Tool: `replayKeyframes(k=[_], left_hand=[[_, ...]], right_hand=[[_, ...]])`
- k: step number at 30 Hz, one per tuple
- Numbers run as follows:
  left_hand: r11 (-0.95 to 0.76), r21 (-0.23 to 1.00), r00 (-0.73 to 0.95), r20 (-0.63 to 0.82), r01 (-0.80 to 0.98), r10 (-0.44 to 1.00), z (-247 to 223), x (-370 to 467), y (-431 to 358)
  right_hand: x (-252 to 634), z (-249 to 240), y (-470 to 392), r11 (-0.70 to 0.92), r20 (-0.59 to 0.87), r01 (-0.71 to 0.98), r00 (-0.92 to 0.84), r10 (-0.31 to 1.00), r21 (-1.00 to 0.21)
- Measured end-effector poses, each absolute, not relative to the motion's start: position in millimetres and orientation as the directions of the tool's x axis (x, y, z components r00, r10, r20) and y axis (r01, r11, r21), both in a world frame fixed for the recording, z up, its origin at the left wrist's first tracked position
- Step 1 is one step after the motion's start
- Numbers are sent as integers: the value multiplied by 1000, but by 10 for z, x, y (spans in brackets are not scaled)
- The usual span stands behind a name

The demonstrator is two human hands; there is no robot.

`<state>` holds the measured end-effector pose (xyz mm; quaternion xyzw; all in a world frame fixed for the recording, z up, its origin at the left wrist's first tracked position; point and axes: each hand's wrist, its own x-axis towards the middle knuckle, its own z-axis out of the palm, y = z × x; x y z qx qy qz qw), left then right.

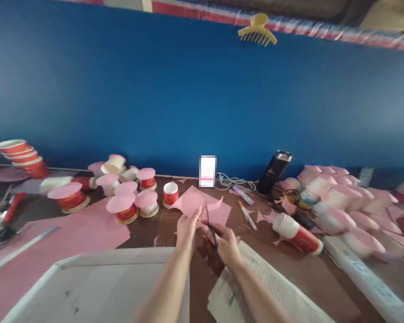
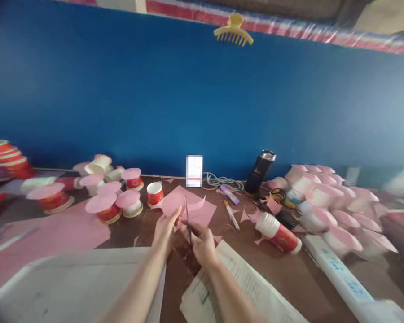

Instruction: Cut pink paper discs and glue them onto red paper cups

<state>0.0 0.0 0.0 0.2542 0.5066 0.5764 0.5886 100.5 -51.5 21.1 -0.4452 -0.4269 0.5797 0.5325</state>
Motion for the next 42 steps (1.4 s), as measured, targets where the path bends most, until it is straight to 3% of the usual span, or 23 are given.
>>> replayKeyframes(k=[18, 42], left_hand=[[222, 856, -185, -340, -466, 922, 309, 76, -150], [134, 887, -256, -268, -442, 929, -6, 25, -13]], right_hand=[[1130, 90, -497, -26, -24, -147, -17, 1000, -989], [1123, 130, -498, -43, -39, -131, -27, 999, -990]])
